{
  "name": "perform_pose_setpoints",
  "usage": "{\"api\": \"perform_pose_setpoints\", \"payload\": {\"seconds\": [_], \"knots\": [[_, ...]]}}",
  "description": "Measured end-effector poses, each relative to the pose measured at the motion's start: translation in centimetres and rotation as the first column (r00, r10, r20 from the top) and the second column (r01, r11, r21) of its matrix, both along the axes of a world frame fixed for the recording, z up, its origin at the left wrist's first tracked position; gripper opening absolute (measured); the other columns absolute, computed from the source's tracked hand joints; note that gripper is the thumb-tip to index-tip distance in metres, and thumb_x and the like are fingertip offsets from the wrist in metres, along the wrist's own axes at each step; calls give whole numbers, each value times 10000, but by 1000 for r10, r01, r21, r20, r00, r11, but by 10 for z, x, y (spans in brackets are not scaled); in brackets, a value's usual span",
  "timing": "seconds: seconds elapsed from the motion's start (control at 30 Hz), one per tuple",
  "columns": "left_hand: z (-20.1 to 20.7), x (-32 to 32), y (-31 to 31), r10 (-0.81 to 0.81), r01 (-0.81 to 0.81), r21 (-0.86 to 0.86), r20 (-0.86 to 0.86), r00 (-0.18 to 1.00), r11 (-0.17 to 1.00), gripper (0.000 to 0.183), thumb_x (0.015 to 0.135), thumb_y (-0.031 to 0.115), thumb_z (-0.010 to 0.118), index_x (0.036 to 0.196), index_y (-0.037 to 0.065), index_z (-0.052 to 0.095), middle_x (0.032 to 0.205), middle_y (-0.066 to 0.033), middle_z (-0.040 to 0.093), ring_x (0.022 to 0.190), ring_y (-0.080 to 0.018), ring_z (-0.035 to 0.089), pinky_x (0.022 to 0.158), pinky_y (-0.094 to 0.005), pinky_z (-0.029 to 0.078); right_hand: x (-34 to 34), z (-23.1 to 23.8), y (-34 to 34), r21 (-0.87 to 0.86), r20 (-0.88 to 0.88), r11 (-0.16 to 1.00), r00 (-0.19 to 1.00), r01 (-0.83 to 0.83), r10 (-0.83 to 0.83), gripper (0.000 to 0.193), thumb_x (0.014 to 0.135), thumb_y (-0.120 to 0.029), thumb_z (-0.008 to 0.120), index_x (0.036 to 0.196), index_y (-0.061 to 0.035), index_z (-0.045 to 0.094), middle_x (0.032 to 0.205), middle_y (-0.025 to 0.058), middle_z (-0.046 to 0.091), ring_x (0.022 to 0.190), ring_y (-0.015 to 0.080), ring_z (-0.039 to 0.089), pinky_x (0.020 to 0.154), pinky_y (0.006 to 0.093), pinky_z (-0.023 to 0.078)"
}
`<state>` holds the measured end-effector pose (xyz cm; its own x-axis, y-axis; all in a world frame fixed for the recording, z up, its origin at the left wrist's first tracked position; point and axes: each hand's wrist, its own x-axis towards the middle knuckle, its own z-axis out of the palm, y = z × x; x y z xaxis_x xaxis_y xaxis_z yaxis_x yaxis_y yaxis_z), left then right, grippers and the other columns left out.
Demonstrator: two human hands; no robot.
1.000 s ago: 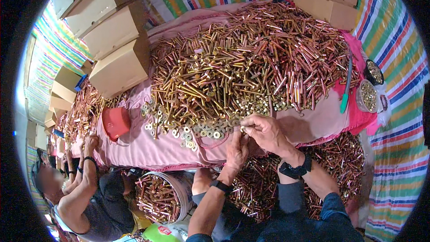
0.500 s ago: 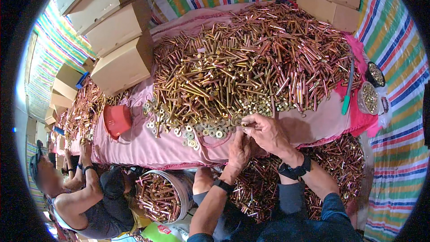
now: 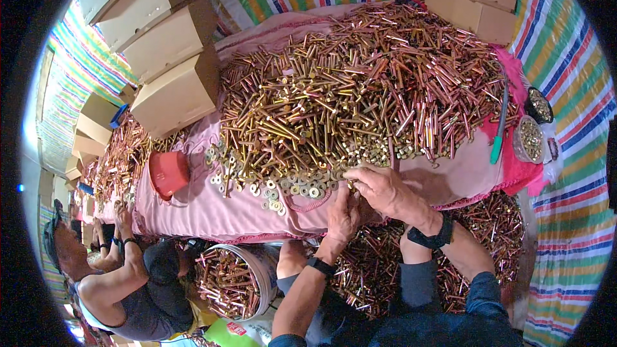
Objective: Assembling or sorting metal fuse components for munitions.
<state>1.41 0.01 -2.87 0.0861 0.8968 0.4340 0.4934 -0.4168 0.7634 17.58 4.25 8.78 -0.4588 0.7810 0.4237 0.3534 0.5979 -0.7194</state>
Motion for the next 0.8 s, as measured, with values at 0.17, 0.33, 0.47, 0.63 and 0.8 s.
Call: {"api": "perform_pose_setpoints", "payload": {"seconds": [0.17,0.33,0.47,0.63,0.8], "knots": [[11,14,2,-41,45,-48,96,995,998,589,994,87,603,1528,29,360,1030,-277,663,866,-431,676,721,-415,533,10,-9,-2,-312,-213,950,972,23,-94,218,906,23,634,1118,-17,663,1050,154,717,967,289,720,845,360,578],[4,0,-3,-17,18,-27,40,999,999,625,979,69,608,1543,34,341,961,-250,665,816,-399,674,692,-405,530,-2,-4,-2,-263,-181,965,983,-5,-44,225,903,34,636,1120,-11,671,1077,145,718,975,280,717,855,354,582],[4,2,-2,-41,38,30,90,995,999,650,953,31,601,1548,35,341,861,-221,648,720,-362,649,641,-398,512,-2,9,0,39,-12,999,1000,-25,26,245,882,66,649,1116,4,683,1079,125,709,1001,271,711,859,343,584],[8,6,-6,6,9,-113,126,992,994,242,881,-36,562,1118,5,545,885,-173,559,810,-346,545,768,-397,485,-1,-4,-2,-140,-170,990,985,19,-43,221,904,44,655,1119,-1,681,1079,106,705,1012,230,705,867,341,584],[5,4,-8,20,-11,-107,87,996,994,215,931,-10,574,1144,5,550,933,-204,613,833,-393,593,744,-432,490,1,-8,-9,-359,-271,934,957,2,-106,205,929,6,674,1134,9,674,1092,81,692,1026,158,678,872,301,577]]}}
